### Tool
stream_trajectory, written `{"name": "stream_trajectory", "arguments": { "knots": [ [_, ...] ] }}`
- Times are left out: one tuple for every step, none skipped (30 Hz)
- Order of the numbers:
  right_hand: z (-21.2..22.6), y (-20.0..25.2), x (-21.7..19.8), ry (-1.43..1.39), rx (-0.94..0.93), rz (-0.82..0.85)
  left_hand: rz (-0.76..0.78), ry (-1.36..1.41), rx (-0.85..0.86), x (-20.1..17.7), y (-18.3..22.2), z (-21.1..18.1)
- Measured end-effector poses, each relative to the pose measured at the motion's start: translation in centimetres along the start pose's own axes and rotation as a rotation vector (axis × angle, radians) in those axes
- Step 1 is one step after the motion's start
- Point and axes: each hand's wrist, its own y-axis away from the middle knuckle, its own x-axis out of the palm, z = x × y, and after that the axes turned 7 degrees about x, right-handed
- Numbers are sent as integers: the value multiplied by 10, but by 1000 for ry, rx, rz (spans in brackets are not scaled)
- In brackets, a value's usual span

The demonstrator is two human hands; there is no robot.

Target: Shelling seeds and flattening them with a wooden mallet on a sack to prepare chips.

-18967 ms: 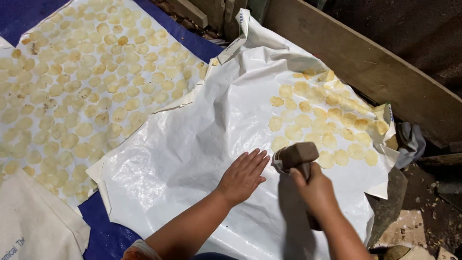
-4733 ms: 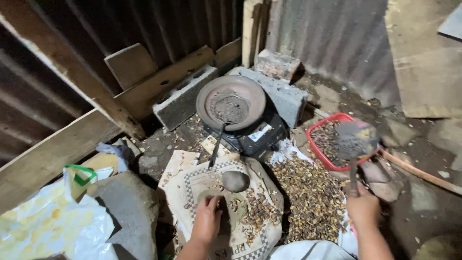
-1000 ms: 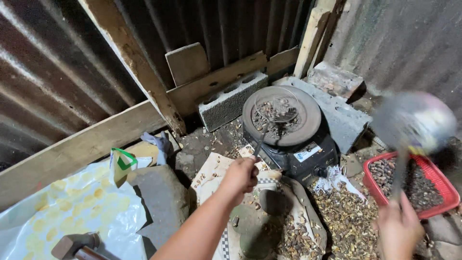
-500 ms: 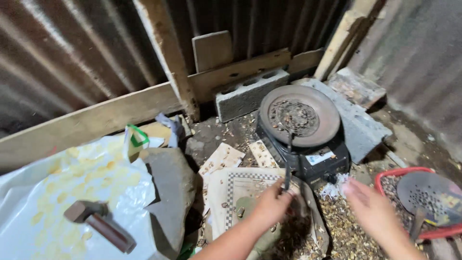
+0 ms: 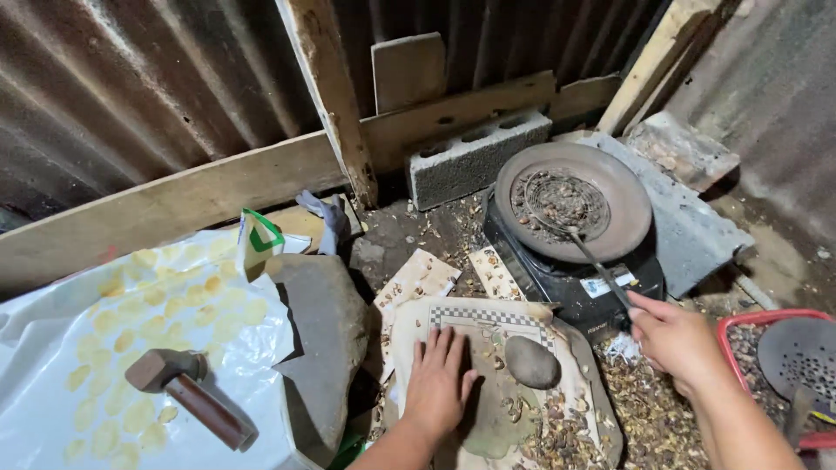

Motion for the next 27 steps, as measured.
{"name": "stream_trajectory", "arguments": {
  "knots": [
    [5,-4,-4,4,-3,2,-4,1,-4,3,-1,4],
    [-1,-1,-8,-1,-18,7,102,-16,-58,7,10,3],
    [-6,1,-13,-6,-34,12,209,-32,-112,11,20,2],
    [-9,2,-15,-1,-26,16,215,-29,-120,16,25,0],
    [-11,4,-17,23,-59,-8,169,-76,-54,20,30,-2],
    [-8,2,-20,42,-105,-36,111,-127,20,24,27,-4],
    [-8,1,-21,42,-109,-35,106,-128,19,34,37,-9],
    [-9,2,-22,80,-115,-48,249,7,178,43,48,-15],
    [-10,3,-23,117,-120,-61,388,144,338,53,60,-20],
    [-11,-1,-24,115,-125,-60,385,139,339,65,70,-22],
    [-12,-5,-25,118,-123,-58,337,61,539,77,80,-23],
    [-17,-6,-27,125,-112,-54,292,-13,734,90,96,-27],
    [-19,-3,-28,127,-107,-52,296,-9,731,80,93,-37],
    [-18,-1,-29,106,-83,-35,295,-1,735,69,86,-45],
    [-17,1,-30,86,-58,-17,294,7,739,58,80,-54],
    [-18,0,-31,87,-57,-18,294,9,739,44,69,-55],
    [-20,-2,-32,94,-56,-8,313,111,617,29,58,-57],
    [-21,-3,-32,100,-52,3,333,213,493,13,48,-58],
    [-20,4,-32,101,-49,3,335,215,491,8,47,-56],
    [-14,7,-29,117,-44,2,215,193,438,1,41,-50],
    [-8,9,-27,132,-38,1,95,171,385,-6,35,-45],
    [-9,7,-27,130,-38,1,96,169,387,-4,31,-40],
    [-10,4,-27,134,-34,0,19,161,317,-3,27,-34],
    [-13,3,-28,144,-25,1,-55,157,242,0,26,-30],
    [-14,5,-29,146,-20,1,-51,160,239,4,24,-25],
    [-13,6,-29,146,-35,20,-71,152,179,9,20,-19],
    [-12,6,-29,146,-50,39,-90,144,120,13,16,-13]
  ]
}}
